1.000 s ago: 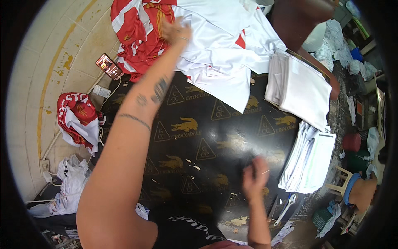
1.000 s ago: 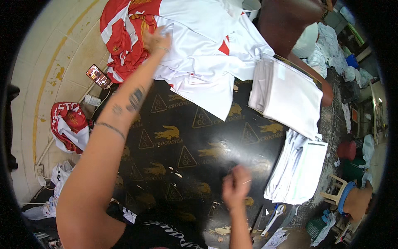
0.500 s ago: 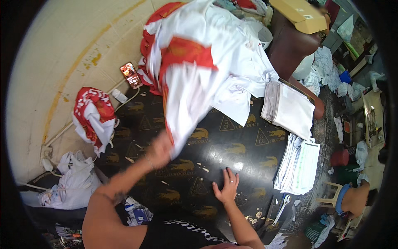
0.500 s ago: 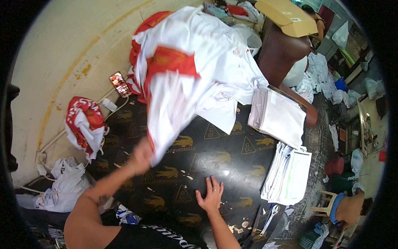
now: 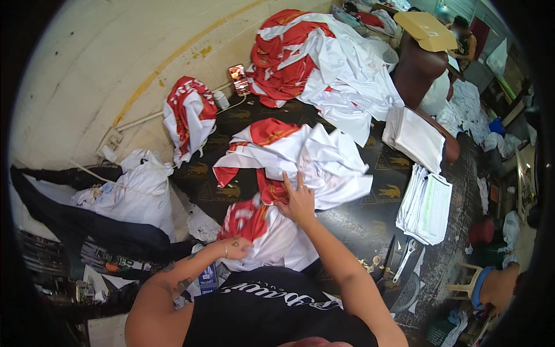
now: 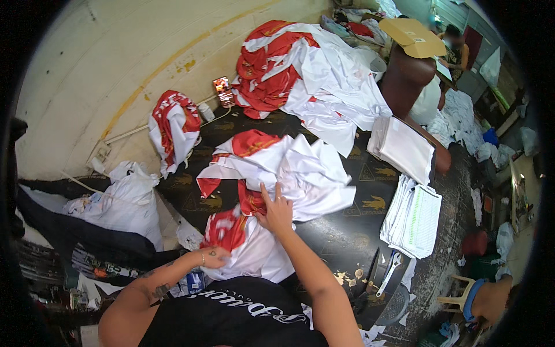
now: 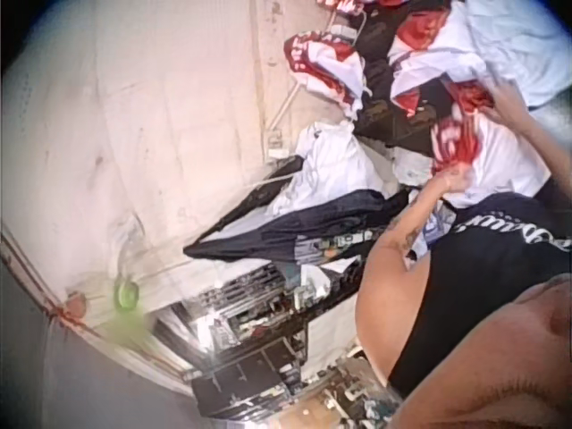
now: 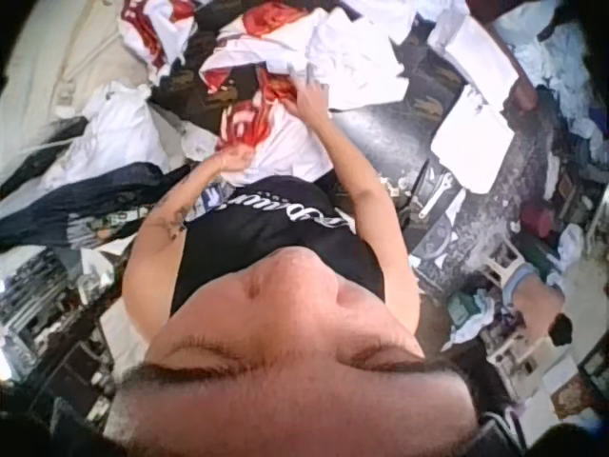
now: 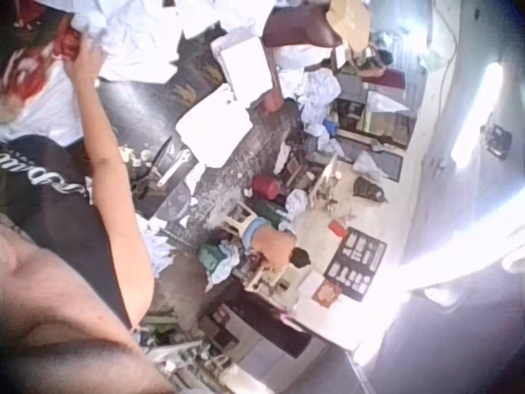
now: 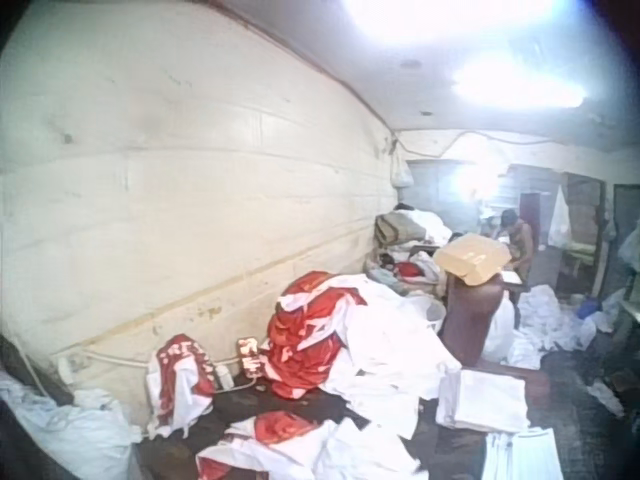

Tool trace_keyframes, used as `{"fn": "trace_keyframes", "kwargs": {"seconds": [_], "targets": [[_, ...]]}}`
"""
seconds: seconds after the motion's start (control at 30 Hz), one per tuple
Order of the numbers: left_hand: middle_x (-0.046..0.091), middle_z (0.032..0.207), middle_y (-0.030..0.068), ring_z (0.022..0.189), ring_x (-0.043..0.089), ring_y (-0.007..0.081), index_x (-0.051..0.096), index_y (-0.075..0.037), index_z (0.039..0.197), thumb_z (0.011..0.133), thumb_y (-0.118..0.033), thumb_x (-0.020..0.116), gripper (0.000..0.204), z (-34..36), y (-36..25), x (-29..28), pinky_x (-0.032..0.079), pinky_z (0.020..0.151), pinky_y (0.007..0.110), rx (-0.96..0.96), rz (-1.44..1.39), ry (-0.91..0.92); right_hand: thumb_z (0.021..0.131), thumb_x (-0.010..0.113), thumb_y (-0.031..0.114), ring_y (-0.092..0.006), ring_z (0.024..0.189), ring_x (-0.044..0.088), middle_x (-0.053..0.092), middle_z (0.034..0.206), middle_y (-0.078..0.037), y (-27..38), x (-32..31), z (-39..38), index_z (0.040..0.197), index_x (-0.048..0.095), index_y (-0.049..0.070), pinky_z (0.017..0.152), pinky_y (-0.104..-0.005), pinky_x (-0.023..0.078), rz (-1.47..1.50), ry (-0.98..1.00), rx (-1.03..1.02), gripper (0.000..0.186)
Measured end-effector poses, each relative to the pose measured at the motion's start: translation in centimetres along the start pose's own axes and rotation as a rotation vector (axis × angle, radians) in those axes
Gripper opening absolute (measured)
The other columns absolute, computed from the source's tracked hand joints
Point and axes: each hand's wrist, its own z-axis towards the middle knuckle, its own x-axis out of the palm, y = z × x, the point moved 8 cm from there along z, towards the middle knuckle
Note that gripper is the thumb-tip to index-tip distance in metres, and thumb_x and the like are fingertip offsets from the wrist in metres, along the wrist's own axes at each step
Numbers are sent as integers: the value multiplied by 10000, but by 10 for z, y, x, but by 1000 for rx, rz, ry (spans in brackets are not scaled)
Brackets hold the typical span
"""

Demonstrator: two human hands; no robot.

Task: The person unfolds red and white jerseys, places white fabric sheets on a table, and cuts them with shears. The person repeats this process for multiple jerseys and fabric pieces, folding the cut pieces afterward.

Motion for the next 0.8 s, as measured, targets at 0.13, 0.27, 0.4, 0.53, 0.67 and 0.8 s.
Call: {"fn": "trace_keyframes", "kwargs": {"seconds": [0.13,0.27,0.4,0.53,0.67,0.8], "targets": [[693,1194,212,1108,686,312,542,-162,1370,856,-411,703,593,-103,25,5,520,946,434,-294,-152,67,749,868,448,-421,1062,732,711,1213,-262,-17,64,58,1676,151,312,894,-545,576,-83,322,52,1180],[745,1147,204,1070,728,295,663,-142,1296,809,-499,770,613,-216,27,-44,553,897,414,-615,-37,48,837,710,203,-381,1133,719,744,1191,-208,-57,67,151,1383,629,145,950,-512,576,-236,396,98,556],[759,900,176,877,746,318,777,-85,1026,875,-426,737,375,-333,-23,-127,563,776,422,-625,-77,-449,807,689,276,-473,1328,573,578,1403,-352,-72,-113,300,1373,556,-82,1094,-529,489,68,-63,263,682],[707,797,174,764,694,366,759,-30,934,955,-379,682,359,-399,-100,-177,517,704,497,-342,375,-788,876,652,157,-407,1310,575,570,1414,-314,-20,-367,379,1505,448,-75,1137,-437,432,617,-858,-337,701],[677,730,155,730,669,376,707,-15,829,1021,-320,610,373,-369,-113,-191,504,682,497,-402,100,-837,854,767,347,-392,1340,566,589,1443,-265,58,-394,315,1525,448,-17,1151,-452,406,-43,-690,-44,828],[743,966,192,922,710,382,725,-14,1005,1033,-244,605,260,-280,-147,-222,538,822,485,-24,-416,-1074,794,841,555,-368,1315,599,573,1491,-217,183,-191,78,1506,522,34,1087,-450,498,-111,522,-701,938]]}}
